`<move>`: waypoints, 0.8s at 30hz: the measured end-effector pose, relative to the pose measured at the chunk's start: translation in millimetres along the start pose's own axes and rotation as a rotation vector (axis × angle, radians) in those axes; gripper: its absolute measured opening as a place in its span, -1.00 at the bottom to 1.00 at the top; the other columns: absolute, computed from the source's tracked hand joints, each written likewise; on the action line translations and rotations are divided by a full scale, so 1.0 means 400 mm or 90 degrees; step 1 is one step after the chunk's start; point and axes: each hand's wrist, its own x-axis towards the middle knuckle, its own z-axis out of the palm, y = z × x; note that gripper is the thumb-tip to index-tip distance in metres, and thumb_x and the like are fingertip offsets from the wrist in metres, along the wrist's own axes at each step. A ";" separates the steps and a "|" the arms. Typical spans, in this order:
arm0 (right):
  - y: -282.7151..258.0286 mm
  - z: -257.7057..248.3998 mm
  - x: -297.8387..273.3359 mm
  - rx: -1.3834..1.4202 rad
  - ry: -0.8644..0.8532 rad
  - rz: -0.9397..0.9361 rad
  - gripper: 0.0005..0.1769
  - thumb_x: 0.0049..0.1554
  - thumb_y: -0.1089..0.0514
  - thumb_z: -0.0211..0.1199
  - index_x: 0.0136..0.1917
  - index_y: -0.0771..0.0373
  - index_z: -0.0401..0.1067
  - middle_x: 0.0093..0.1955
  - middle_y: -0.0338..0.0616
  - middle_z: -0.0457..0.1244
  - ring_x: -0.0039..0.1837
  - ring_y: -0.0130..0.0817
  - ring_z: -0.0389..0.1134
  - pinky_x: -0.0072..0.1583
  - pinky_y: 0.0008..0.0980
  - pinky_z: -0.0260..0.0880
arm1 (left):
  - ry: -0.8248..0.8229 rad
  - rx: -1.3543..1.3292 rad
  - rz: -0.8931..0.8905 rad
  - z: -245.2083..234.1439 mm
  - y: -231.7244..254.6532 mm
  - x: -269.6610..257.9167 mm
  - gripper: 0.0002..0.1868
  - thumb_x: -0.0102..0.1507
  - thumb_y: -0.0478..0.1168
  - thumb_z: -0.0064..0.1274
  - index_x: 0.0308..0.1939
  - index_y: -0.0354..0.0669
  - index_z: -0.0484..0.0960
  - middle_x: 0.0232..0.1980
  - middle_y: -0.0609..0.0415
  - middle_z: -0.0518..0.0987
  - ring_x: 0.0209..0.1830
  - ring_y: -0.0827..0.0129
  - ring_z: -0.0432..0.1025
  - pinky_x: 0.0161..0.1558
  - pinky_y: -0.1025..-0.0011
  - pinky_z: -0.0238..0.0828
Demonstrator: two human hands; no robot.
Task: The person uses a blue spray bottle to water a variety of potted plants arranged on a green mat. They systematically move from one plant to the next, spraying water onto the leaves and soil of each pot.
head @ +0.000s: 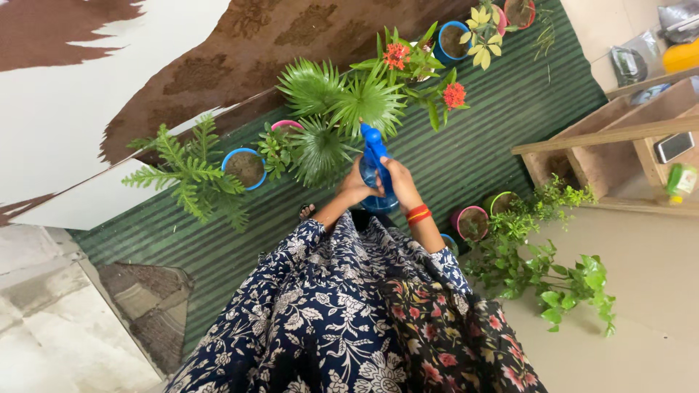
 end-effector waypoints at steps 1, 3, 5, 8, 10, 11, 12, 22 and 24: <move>-0.002 -0.003 0.008 0.004 0.000 0.006 -0.60 0.26 -0.10 0.07 -0.15 0.27 0.41 -0.36 -0.17 0.29 -0.40 -0.43 0.27 -0.31 -0.42 0.28 | 0.017 0.055 -0.001 -0.004 0.009 -0.002 0.40 -0.22 -0.36 0.55 0.53 -0.18 -0.09 -0.07 0.07 0.55 -0.04 0.32 0.51 0.10 0.32 0.47; 0.004 -0.017 0.017 -0.004 0.010 0.001 -0.60 0.27 -0.09 0.08 -0.14 0.28 0.43 -0.35 -0.16 0.30 -0.39 -0.43 0.27 -0.29 -0.44 0.27 | 0.036 0.105 -0.027 -0.001 0.034 -0.015 0.43 -0.24 -0.31 0.57 0.54 -0.16 -0.11 -0.03 0.11 0.57 0.02 0.32 0.51 0.16 0.34 0.42; 0.016 -0.033 0.028 0.003 0.007 -0.016 -0.62 0.26 -0.07 0.08 -0.13 0.30 0.45 -0.34 -0.15 0.31 -0.38 -0.43 0.27 -0.28 -0.44 0.28 | 0.033 0.092 -0.073 0.009 0.061 -0.018 0.45 -0.26 -0.25 0.53 0.56 -0.14 -0.13 -0.04 0.13 0.57 0.04 0.31 0.52 0.19 0.35 0.39; 0.019 -0.073 0.050 0.028 -0.002 -0.042 -0.63 0.25 -0.05 0.09 -0.12 0.31 0.46 -0.33 -0.15 0.32 -0.37 -0.43 0.28 -0.28 -0.43 0.31 | 0.043 0.120 0.005 0.025 0.091 -0.001 0.38 -0.23 -0.39 0.62 0.48 -0.17 -0.05 0.02 0.12 0.54 0.05 0.29 0.48 0.15 0.29 0.39; 0.007 -0.099 0.069 0.036 0.005 -0.035 -0.60 0.26 -0.08 0.08 -0.12 0.31 0.45 -0.34 -0.16 0.31 -0.37 -0.43 0.29 -0.30 -0.42 0.30 | -0.023 -0.040 -0.004 0.051 0.106 0.030 0.34 -0.20 -0.48 0.48 0.50 -0.16 -0.10 -0.13 0.09 0.51 -0.12 0.29 0.51 0.02 0.27 0.50; -0.004 -0.117 0.077 0.038 0.014 -0.016 -0.58 0.26 -0.11 0.07 -0.13 0.30 0.44 -0.35 -0.16 0.31 -0.38 -0.42 0.28 -0.32 -0.41 0.29 | -0.055 -0.120 -0.009 0.065 0.112 0.048 0.33 -0.19 -0.53 0.42 0.51 -0.16 -0.13 -0.21 0.08 0.49 -0.21 0.29 0.53 -0.05 0.26 0.55; -0.017 -0.138 0.088 0.040 0.022 0.002 -0.55 0.27 -0.14 0.05 -0.14 0.29 0.44 -0.36 -0.17 0.30 -0.39 -0.42 0.28 -0.33 -0.40 0.29 | -0.059 -0.123 -0.005 0.077 0.116 0.066 0.31 -0.18 -0.56 0.40 0.50 -0.17 -0.11 -0.21 0.09 0.50 -0.21 0.31 0.53 -0.06 0.27 0.56; -0.130 -0.388 0.271 0.025 -0.037 -0.047 -0.56 0.30 -0.12 0.07 -0.11 0.32 0.44 -0.34 -0.17 0.31 -0.38 -0.42 0.28 -0.32 -0.42 0.27 | 0.010 0.009 0.004 0.242 0.205 0.316 0.19 -0.17 -0.50 0.50 0.37 -0.17 0.00 -0.18 0.18 0.53 -0.18 0.43 0.53 0.01 0.37 0.53; -0.160 -0.447 0.303 0.021 -0.033 -0.062 -0.59 0.28 -0.09 0.06 -0.10 0.31 0.45 -0.33 -0.16 0.32 -0.38 -0.42 0.29 -0.32 -0.42 0.29 | 0.012 -0.007 0.014 0.280 0.234 0.368 0.15 -0.18 -0.49 0.49 0.34 -0.19 0.05 -0.18 0.19 0.52 -0.17 0.43 0.53 0.01 0.36 0.54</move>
